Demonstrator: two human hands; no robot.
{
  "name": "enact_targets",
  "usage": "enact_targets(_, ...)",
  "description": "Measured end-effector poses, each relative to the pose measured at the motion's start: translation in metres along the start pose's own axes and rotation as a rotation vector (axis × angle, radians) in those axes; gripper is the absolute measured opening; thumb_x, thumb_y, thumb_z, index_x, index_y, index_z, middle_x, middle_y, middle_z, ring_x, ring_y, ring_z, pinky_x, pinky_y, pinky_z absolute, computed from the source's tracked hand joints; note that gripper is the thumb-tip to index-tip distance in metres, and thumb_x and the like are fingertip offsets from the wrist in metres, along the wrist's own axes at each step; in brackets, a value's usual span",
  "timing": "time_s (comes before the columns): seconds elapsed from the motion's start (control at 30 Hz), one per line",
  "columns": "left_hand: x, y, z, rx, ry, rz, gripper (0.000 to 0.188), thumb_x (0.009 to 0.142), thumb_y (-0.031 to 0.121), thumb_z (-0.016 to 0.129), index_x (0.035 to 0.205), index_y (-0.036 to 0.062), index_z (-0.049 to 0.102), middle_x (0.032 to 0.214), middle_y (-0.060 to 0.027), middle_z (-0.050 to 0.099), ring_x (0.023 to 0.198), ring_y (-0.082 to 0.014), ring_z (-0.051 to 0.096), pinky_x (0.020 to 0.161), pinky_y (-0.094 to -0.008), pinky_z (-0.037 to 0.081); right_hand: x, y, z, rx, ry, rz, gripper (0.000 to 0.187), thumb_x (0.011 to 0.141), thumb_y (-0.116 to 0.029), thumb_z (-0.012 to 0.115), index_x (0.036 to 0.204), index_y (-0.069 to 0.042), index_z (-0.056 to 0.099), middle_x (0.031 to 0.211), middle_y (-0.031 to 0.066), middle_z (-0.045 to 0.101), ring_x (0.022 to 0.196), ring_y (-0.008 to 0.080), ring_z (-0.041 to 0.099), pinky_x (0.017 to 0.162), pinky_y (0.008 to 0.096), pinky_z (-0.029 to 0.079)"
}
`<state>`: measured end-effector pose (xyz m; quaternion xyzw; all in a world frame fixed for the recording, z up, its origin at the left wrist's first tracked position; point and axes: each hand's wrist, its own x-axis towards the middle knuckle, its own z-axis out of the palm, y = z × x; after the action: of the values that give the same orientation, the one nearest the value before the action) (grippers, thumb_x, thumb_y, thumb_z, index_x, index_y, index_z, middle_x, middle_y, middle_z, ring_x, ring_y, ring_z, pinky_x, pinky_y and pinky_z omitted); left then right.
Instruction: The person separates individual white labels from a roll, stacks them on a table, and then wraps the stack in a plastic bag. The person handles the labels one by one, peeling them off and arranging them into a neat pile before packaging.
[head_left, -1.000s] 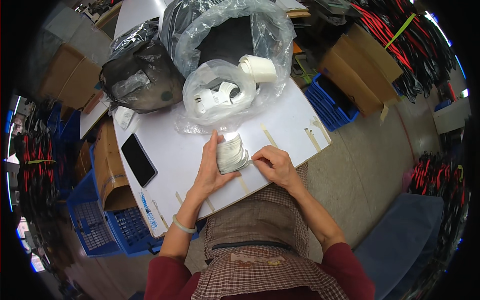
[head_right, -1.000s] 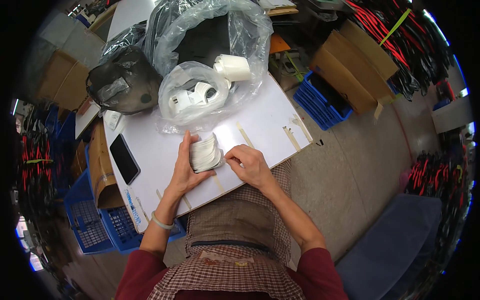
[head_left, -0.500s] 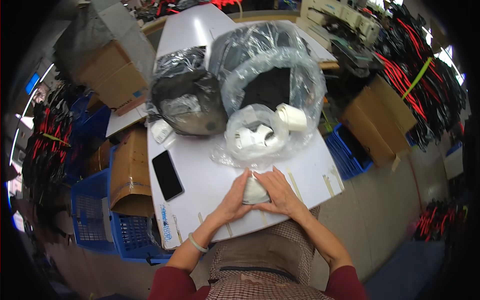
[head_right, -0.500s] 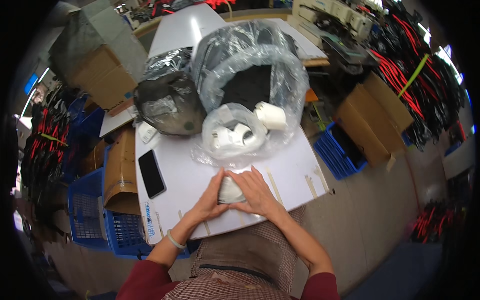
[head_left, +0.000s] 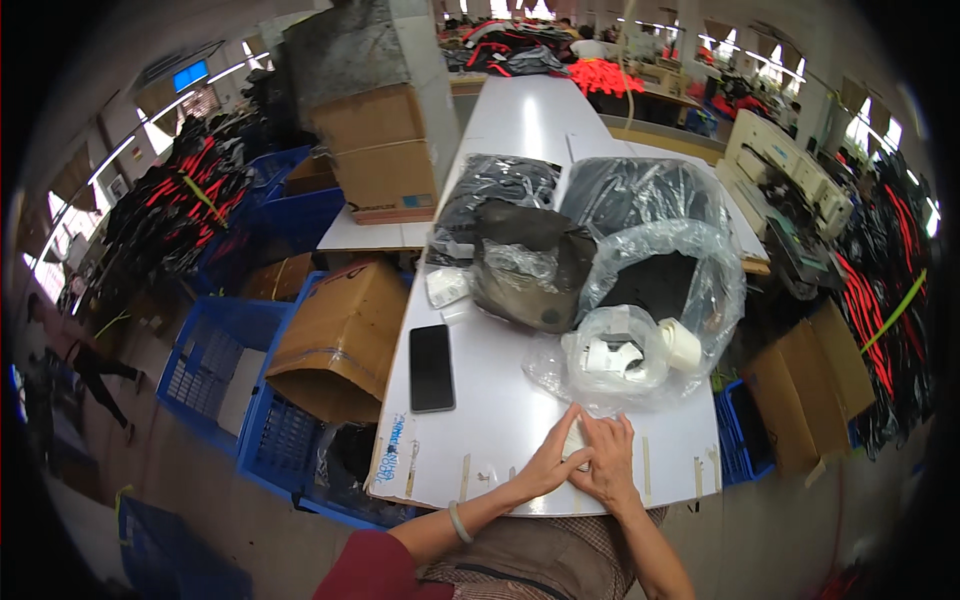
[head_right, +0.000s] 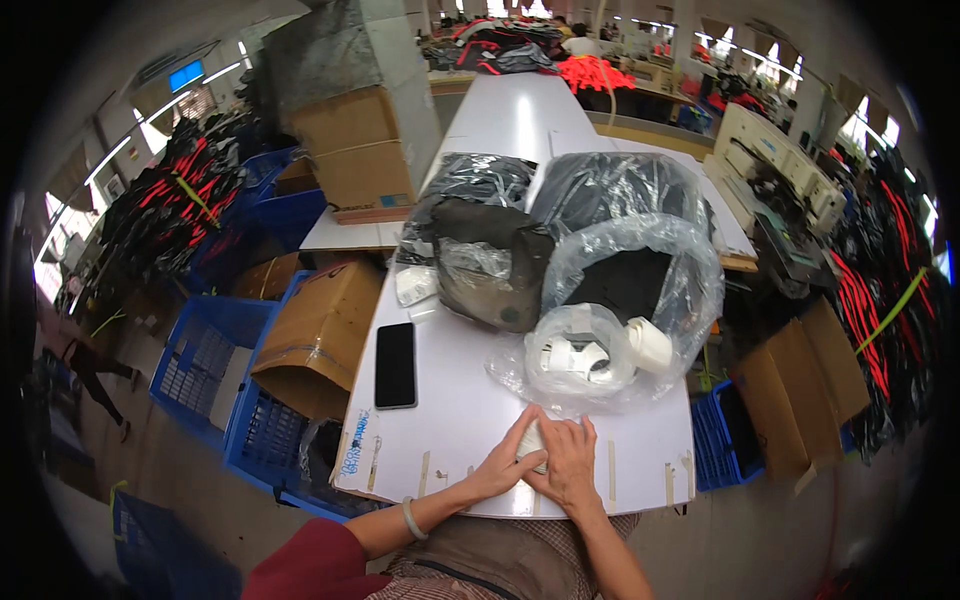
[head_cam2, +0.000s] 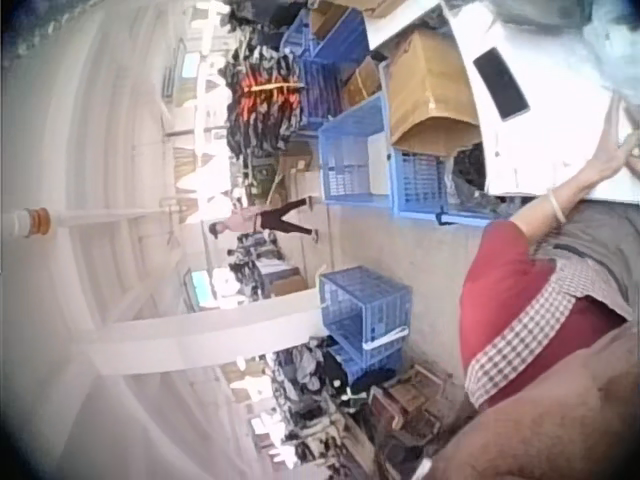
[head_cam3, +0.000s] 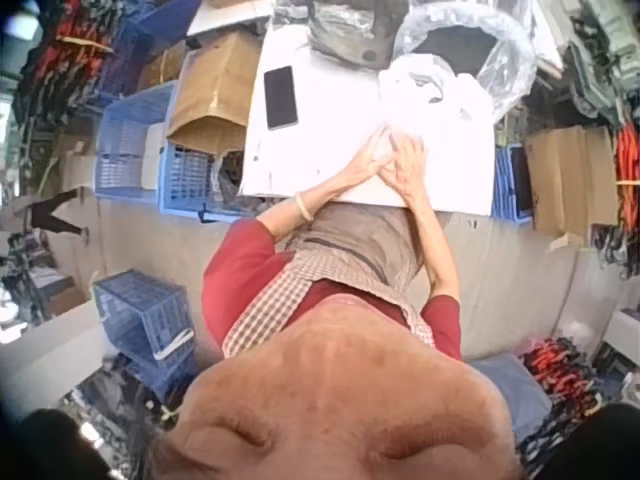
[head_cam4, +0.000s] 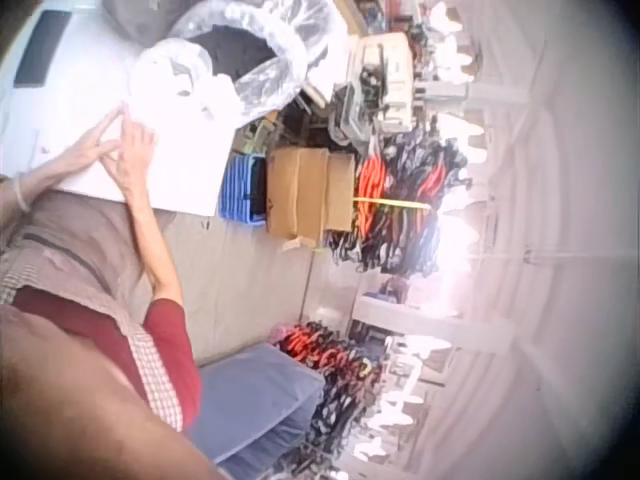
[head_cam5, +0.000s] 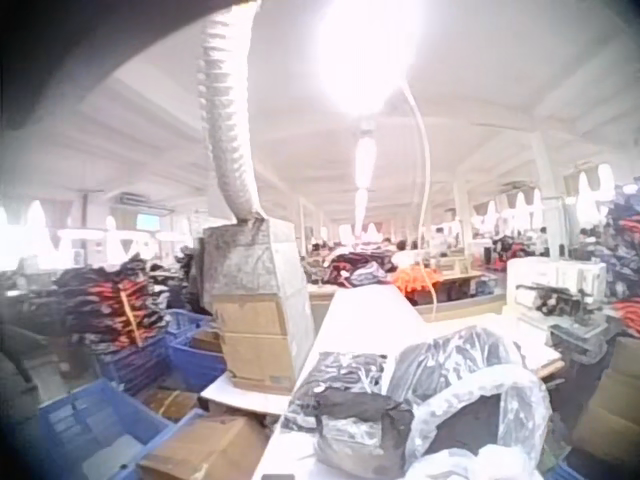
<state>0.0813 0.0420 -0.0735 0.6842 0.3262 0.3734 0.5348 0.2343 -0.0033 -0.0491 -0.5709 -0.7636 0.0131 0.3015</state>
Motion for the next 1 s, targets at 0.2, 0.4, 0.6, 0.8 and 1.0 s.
enact_targets(0.2,0.136,0.073,-0.11,0.552,0.576,0.727,0.029,0.086,-0.004,0.061,0.115,-0.002,0.064,0.114,-0.0171,0.064,0.109,-0.0354,0.06,0.095,-0.0419,0.048,-0.006,0.003,0.002,0.0,0.032,0.06,0.089,0.064,-0.035,0.085,0.137,0.001,0.049,0.119,0.0163,0.059,0.106,0.033,0.053,0.099,0.0497,0.036)
enact_targets(0.4,0.259,0.066,-0.196,1.556,0.277,0.252,0.02,0.082,0.014,0.068,0.097,0.0013,0.071,0.099,-0.017,0.067,0.102,-0.0361,0.058,0.09,-0.0442,0.046,0.0,-0.004,0.0,-0.01,0.046,0.008,0.089,0.065,-0.035,0.085,0.137,0.002,0.048,0.115,0.0148,0.06,0.103,0.0334,0.054,0.092,0.0458,0.039)
enact_targets(0.6,0.245,0.085,-0.201,0.865,0.633,0.263,0.02,0.089,0.019,0.069,0.077,0.0041,0.065,0.073,-0.0104,0.068,0.067,-0.0263,0.066,0.061,-0.0437,0.052,-0.005,-0.001,0.007,-0.001,0.049,-0.045,0.088,0.066,-0.036,0.085,0.137,0.002,0.048,0.117,0.016,0.059,0.103,0.0334,0.054,0.091,0.0458,0.04)
enact_targets(0.8,0.136,0.164,-0.21,-0.288,0.501,0.151,0.025,0.099,0.021,0.063,0.08,0.0061,0.059,0.069,-0.0061,0.063,0.054,-0.0135,0.062,0.043,-0.0264,0.047,-0.005,0.004,-0.001,-0.025,0.088,-0.048,0.088,0.064,-0.032,0.085,0.136,0.002,0.048,0.118,0.0176,0.059,0.099,0.035,0.054,0.089,0.0459,0.04)
enact_targets(1.0,0.063,0.126,-0.212,-0.435,0.475,-0.088,0.026,0.099,0.028,0.061,0.085,0.0067,0.057,0.072,-0.0061,0.064,0.054,-0.0168,0.064,0.043,-0.0267,0.049,-0.003,0.004,0.008,-0.007,0.102,-0.035,0.086,0.068,-0.035,0.081,0.138,0.002,0.048,0.116,0.0172,0.058,0.1,0.0345,0.053,0.09,0.045,0.041)
